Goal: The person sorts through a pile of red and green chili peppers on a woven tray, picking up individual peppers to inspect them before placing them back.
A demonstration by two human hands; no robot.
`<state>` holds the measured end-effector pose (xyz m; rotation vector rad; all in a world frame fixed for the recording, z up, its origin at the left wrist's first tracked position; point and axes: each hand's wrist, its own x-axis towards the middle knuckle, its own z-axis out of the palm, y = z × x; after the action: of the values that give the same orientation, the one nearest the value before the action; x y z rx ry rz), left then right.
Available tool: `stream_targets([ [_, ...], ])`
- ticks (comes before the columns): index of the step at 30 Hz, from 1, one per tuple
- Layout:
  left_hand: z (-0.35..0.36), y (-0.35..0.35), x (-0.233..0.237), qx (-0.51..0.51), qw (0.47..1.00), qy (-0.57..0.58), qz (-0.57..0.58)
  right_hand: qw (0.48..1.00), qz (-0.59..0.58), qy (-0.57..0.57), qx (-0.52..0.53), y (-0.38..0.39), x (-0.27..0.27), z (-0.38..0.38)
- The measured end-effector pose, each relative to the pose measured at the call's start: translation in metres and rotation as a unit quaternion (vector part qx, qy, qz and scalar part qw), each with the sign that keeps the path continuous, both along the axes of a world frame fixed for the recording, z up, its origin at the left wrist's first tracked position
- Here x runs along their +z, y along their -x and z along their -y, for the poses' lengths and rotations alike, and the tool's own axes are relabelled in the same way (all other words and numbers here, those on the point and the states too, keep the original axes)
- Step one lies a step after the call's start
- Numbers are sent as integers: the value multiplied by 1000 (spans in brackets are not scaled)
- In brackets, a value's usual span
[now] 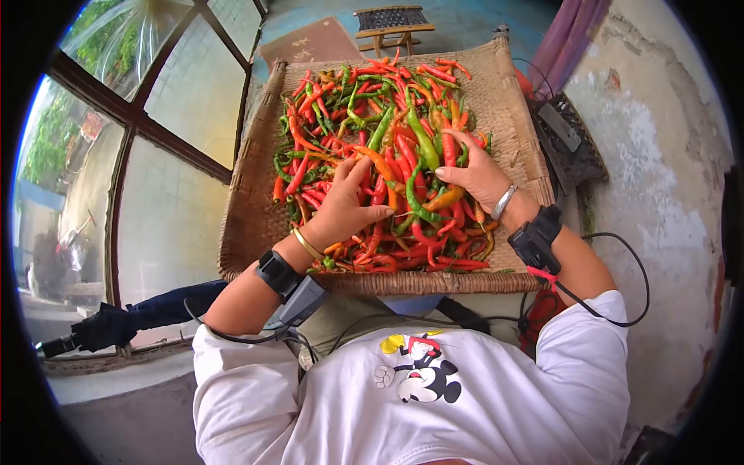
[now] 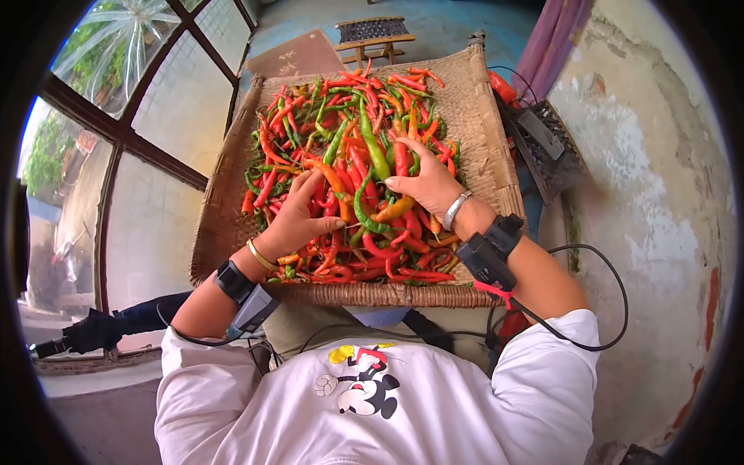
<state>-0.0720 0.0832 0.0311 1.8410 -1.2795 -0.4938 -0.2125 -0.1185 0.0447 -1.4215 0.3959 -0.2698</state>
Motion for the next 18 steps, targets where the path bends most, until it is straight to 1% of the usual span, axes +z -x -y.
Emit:
stream_targets([
  [1,-1,0,2,1,1000,2,0,998,-38,56,0,4,-7,5],
  [2,-2,0,7,14,999,-18,46,998,-39,58,1,7,-11,11],
  [3,-3,0,9,27,995,-37,91,996,-69,46,-16,9,-14,17],
  [4,-4,-3,9,29,995,-36,91,994,-99,34,-33,13,-18,25],
  [6,-6,-17,6,30,981,-83,171,957,-209,202,-14,27,-28,48],
  [7,-7,-22,5,11,984,-95,152,921,-233,313,-13,33,-35,53],
  [8,-8,-24,4,10,984,-95,152,921,-233,313,-13,38,-38,59],
  [10,-10,-24,5,19,986,-109,123,895,-244,373,36,40,-34,60],
  [11,-11,-24,5,19,986,-110,122,860,-241,448,36,43,-31,59],
  [12,-12,-24,5,51,978,-85,184,860,-241,448,36,43,-19,56],
  [13,-12,-24,5,83,964,-60,245,789,-283,544,42,40,-5,53],
  [14,-12,-23,6,85,964,-62,245,706,-319,631,46,37,7,50],
  [15,-11,-22,10,107,958,-48,261,714,-324,621,16,33,16,48],
  [16,-9,-22,12,128,952,-35,276,716,-322,620,17,27,24,48],
  [17,-9,-21,10,111,951,-1,289,722,-265,640,13,21,31,47],
  [18,-11,-17,11,110,951,-5,289,725,-207,657,9,15,35,44],
])
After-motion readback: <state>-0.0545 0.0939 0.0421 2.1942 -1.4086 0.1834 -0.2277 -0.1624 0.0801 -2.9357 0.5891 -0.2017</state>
